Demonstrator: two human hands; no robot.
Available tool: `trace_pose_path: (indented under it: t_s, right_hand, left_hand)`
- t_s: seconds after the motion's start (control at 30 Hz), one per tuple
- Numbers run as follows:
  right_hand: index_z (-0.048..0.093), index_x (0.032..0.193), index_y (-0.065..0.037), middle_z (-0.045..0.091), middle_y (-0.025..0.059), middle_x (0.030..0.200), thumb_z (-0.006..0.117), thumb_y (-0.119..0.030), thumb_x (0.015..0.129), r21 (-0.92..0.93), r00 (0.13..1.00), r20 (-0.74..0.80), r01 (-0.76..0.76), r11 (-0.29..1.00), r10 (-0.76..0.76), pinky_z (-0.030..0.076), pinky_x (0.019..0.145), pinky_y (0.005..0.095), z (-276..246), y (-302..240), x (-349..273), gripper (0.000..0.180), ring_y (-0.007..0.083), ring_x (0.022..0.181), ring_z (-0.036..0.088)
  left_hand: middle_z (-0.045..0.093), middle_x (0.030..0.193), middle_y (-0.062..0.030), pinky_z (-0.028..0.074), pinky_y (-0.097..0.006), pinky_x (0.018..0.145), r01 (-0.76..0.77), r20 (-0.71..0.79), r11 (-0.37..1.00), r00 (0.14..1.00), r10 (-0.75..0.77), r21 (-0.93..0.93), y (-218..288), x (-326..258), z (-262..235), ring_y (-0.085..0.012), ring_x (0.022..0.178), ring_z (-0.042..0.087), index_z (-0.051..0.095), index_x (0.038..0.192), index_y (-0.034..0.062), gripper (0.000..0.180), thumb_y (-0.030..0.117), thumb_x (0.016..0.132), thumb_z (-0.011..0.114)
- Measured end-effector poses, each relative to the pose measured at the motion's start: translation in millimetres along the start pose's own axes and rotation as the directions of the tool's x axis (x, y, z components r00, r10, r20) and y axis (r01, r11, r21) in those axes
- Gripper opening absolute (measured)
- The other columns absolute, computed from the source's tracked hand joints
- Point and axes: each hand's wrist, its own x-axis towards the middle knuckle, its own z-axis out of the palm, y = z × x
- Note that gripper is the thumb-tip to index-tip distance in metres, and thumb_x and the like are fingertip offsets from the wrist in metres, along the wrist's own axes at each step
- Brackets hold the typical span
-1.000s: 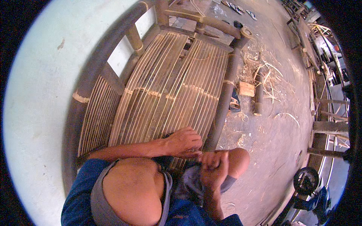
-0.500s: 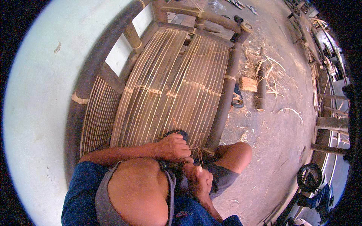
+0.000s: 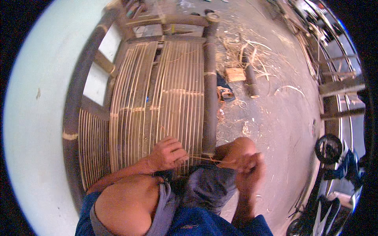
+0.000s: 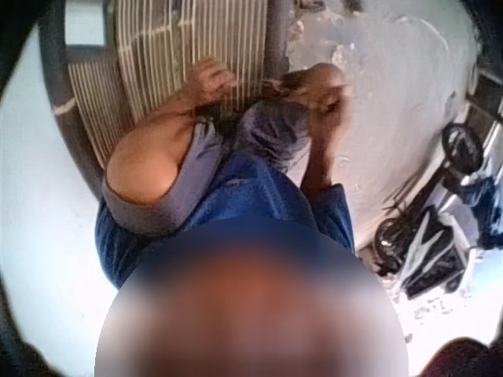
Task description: The person weaves thin bamboo strips into a bamboo frame using both hands. They interlace the strips through the frame's slats and tie them off to secure the weave. The task is performed while sitting on the frame in a workshop setting.
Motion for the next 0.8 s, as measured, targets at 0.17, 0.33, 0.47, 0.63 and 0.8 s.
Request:
trace_pose_path:
  t_s: [0.17,0.33,0.47,0.63,0.8]
  right_hand:
    - [0.044,0.077,-0.015,0.035,-0.0012,0.061,0.041,-0.035,0.106,0.359,0.950,-0.218,0.292,0.886,-0.225,0.044,0.066,0.0358,-88,-61,13,0.036,0.0148,0.056,0.036]
    - [0.047,0.079,-0.014,0.039,-0.0019,0.064,0.045,-0.033,0.105,0.402,0.888,-0.400,0.393,0.827,-0.228,0.044,0.068,0.0364,-170,-70,-16,0.032,0.0144,0.057,0.039]
    - [0.049,0.080,-0.015,0.043,-0.0017,0.065,0.045,-0.033,0.105,0.404,0.858,-0.474,0.411,0.817,-0.197,0.045,0.069,0.0366,-224,-49,-36,0.031,0.0151,0.057,0.042]
    - [0.050,0.081,-0.015,0.046,-0.0018,0.066,0.049,-0.033,0.103,0.393,0.784,-0.615,0.396,0.830,-0.083,0.045,0.070,0.0382,-268,-23,-51,0.028,0.0165,0.059,0.046]
    - [0.050,0.080,-0.015,0.045,-0.0012,0.064,0.052,-0.034,0.102,0.382,0.722,-0.692,0.358,0.852,0.007,0.045,0.067,0.0381,-260,-10,-39,0.029,0.0169,0.060,0.046]
  left_hand:
    - [0.054,0.078,-0.0073,0.049,-0.041,0.067,-0.036,-0.064,0.993,0.997,0.043,0.111,-18,30,-27,-0.0288,0.074,0.057,0.065,0.082,0.0099,0.012,0.019,0.080,0.071]
    - [0.055,0.083,-0.0131,0.049,-0.042,0.069,0.184,-0.267,0.942,0.958,-0.107,0.283,-56,95,-75,-0.0319,0.079,0.058,0.064,0.085,0.0042,0.011,0.013,0.081,0.070]
    - [0.056,0.070,-0.0106,0.046,-0.039,0.061,0.441,-0.320,0.838,0.883,-0.342,0.320,-86,129,-105,-0.0263,0.063,0.055,0.064,0.082,0.0058,0.022,0.023,0.093,0.059]
    - [0.058,0.062,-0.0048,0.044,-0.034,0.053,0.649,-0.297,0.706,0.641,-0.708,-0.283,-175,137,-145,-0.0169,0.053,0.055,0.065,0.079,0.0078,0.027,0.025,0.096,0.053]
    - [0.066,0.084,-0.0081,0.052,-0.029,0.061,0.403,-0.308,0.465,0.396,-0.865,-0.788,-220,135,-213,-0.0177,0.070,0.065,0.060,0.109,0.0035,0.028,0.028,0.096,0.057]
